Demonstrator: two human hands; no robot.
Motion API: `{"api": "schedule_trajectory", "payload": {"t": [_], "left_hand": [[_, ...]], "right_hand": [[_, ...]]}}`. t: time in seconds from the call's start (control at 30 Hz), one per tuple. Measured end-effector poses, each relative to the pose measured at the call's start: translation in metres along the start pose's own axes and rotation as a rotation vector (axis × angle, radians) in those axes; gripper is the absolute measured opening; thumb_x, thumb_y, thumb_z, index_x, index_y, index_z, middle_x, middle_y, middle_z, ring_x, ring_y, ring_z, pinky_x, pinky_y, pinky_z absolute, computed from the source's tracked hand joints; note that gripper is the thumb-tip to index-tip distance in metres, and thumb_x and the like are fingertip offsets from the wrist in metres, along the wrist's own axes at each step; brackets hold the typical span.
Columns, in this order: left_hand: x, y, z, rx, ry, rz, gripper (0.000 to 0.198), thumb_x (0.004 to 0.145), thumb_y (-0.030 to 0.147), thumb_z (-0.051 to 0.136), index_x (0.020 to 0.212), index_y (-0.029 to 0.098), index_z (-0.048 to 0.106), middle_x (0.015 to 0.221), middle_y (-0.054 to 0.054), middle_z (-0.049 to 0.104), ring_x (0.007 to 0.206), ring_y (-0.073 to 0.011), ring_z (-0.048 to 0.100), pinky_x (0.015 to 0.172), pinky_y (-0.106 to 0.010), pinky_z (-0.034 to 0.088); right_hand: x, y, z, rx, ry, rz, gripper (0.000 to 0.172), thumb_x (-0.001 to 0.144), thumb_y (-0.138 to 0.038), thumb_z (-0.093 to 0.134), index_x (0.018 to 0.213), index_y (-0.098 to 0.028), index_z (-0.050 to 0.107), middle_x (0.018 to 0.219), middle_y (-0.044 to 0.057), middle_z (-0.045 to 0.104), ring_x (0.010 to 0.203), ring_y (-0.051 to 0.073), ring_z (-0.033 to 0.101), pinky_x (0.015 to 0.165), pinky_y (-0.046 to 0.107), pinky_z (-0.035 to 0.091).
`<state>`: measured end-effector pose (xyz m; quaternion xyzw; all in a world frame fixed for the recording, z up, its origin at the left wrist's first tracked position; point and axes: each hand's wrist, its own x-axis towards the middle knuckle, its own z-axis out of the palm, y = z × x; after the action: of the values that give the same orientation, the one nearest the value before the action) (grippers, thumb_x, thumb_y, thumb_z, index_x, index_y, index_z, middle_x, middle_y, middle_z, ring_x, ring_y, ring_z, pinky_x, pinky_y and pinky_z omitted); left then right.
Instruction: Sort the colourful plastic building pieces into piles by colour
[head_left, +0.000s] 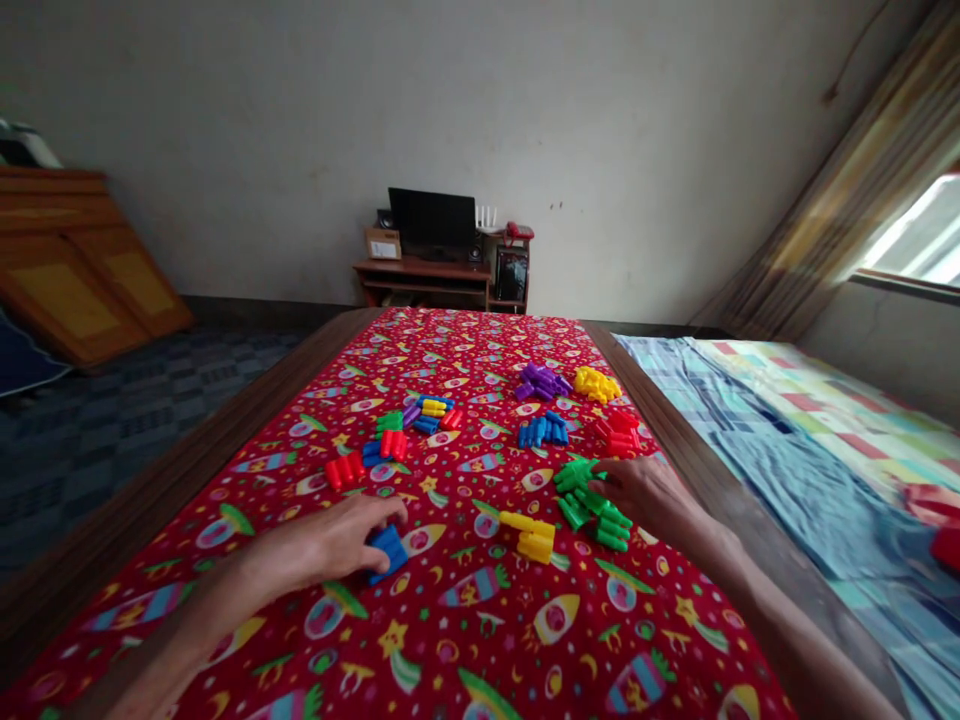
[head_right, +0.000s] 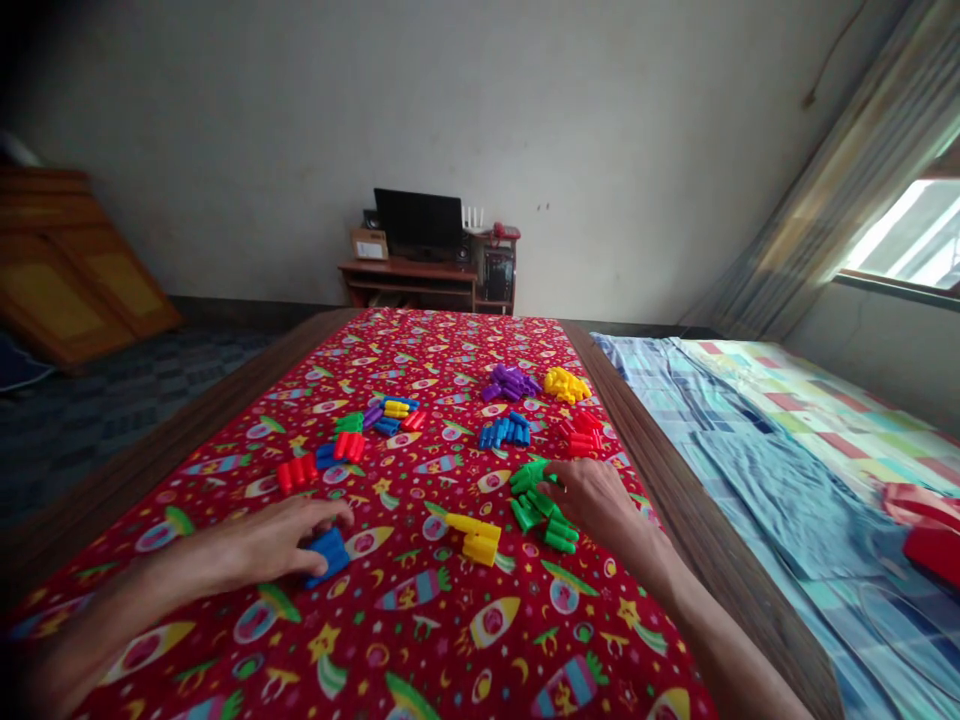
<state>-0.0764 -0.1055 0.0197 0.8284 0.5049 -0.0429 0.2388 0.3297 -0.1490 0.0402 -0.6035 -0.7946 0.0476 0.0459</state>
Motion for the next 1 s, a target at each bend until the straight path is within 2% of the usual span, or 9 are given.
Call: {"api": "schedule_trajectory", "payload": {"t": [0.13, 0.27, 0.37, 0.5, 0.57, 0.63, 0.73, 0.87, 1.0], "left_hand": [[0.001, 0.017, -0.003, -0.046, -0.041, 0.064, 0.035, 0.070, 0.024, 0.057, 0.102, 0.026, 0.072, 0.097, -0.002, 0.074, 0.092, -0.0248, 0.069, 0.082, -0.031, 0.051], [0.017, 0.019, 0.005, -0.132, 0.206, 0.025, 0.042, 0.072, 0.032, 0.063, 0.113, 0.025, 0.068, 0.101, -0.006, 0.074, 0.095, -0.0276, 0.068, 0.083, -0.034, 0.052], [0.030, 0.025, 0.019, -0.393, 0.355, 0.037, 0.047, 0.072, 0.041, 0.067, 0.117, 0.025, 0.065, 0.112, -0.007, 0.072, 0.105, -0.0289, 0.067, 0.084, -0.034, 0.054], [0.038, 0.042, 0.039, -0.684, 0.316, 0.108, 0.051, 0.072, 0.043, 0.069, 0.118, 0.023, 0.062, 0.098, -0.005, 0.075, 0.091, -0.0269, 0.071, 0.079, -0.034, 0.056], [0.039, 0.049, 0.047, -0.827, 0.296, 0.115, 0.052, 0.072, 0.043, 0.070, 0.118, 0.022, 0.059, 0.085, -0.002, 0.074, 0.076, -0.0231, 0.071, 0.071, -0.032, 0.056], [0.037, 0.054, 0.051, -0.989, 0.290, 0.074, 0.056, 0.069, 0.045, 0.072, 0.117, 0.020, 0.058, 0.078, 0.000, 0.070, 0.067, -0.0201, 0.069, 0.062, -0.029, 0.054], [0.035, 0.056, 0.050, -1.136, 0.272, -0.003, 0.062, 0.067, 0.052, 0.074, 0.117, 0.019, 0.056, 0.078, 0.000, 0.069, 0.065, -0.0189, 0.069, 0.054, -0.025, 0.051], [0.034, 0.056, 0.046, -1.185, 0.277, 0.033, 0.058, 0.069, 0.056, 0.074, 0.111, 0.019, 0.058, 0.081, -0.002, 0.071, 0.075, -0.0212, 0.072, 0.070, -0.031, 0.057], [0.038, 0.052, 0.048, -1.121, 0.274, 0.060, 0.052, 0.070, 0.059, 0.072, 0.101, 0.020, 0.062, 0.081, -0.003, 0.073, 0.074, -0.0228, 0.072, 0.072, -0.035, 0.059]], "right_hand": [[-0.001, -0.001, 0.005, -0.149, 0.052, 0.091, 0.026, 0.093, -0.035, 0.048, 0.087, -0.021, 0.070, 0.066, 0.005, 0.066, 0.052, 0.013, 0.052, 0.049, 0.027, 0.019], [-0.001, -0.010, 0.001, -0.148, 0.227, 0.090, 0.035, 0.095, -0.033, 0.043, 0.070, -0.019, 0.063, 0.059, 0.005, 0.061, 0.048, 0.011, 0.047, 0.048, 0.027, 0.019], [0.003, -0.035, -0.002, -0.012, 0.317, -0.064, 0.039, 0.098, -0.030, 0.037, 0.069, -0.018, 0.061, 0.061, 0.004, 0.061, 0.053, 0.010, 0.050, 0.051, 0.025, 0.026], [0.020, -0.088, 0.008, 0.214, 0.225, -0.425, 0.022, 0.097, -0.028, 0.045, 0.103, -0.018, 0.064, 0.090, 0.007, 0.069, 0.076, 0.015, 0.061, 0.062, 0.024, 0.040], [0.032, -0.110, 0.019, 0.264, 0.184, -0.541, 0.035, 0.093, -0.025, 0.052, 0.127, -0.018, 0.053, 0.107, 0.010, 0.067, 0.090, 0.018, 0.062, 0.068, 0.026, 0.045], [0.043, -0.121, 0.031, 0.298, 0.156, -0.563, 0.047, 0.090, -0.021, 0.055, 0.135, -0.018, 0.045, 0.109, 0.010, 0.067, 0.090, 0.019, 0.062, 0.070, 0.027, 0.047], [0.052, -0.118, 0.049, 0.314, 0.191, -0.553, 0.043, 0.090, -0.021, 0.055, 0.132, -0.016, 0.047, 0.104, 0.011, 0.068, 0.086, 0.020, 0.063, 0.071, 0.029, 0.048], [0.051, -0.106, 0.061, 0.332, 0.350, -0.529, 0.043, 0.092, -0.028, 0.054, 0.133, -0.015, 0.048, 0.113, 0.015, 0.066, 0.099, 0.023, 0.062, 0.081, 0.033, 0.047], [0.051, -0.104, 0.044, 0.353, 0.242, -0.415, 0.022, 0.089, -0.028, 0.059, 0.108, -0.017, 0.064, 0.081, 0.006, 0.070, 0.071, 0.016, 0.061, 0.064, 0.024, 0.042]]}}
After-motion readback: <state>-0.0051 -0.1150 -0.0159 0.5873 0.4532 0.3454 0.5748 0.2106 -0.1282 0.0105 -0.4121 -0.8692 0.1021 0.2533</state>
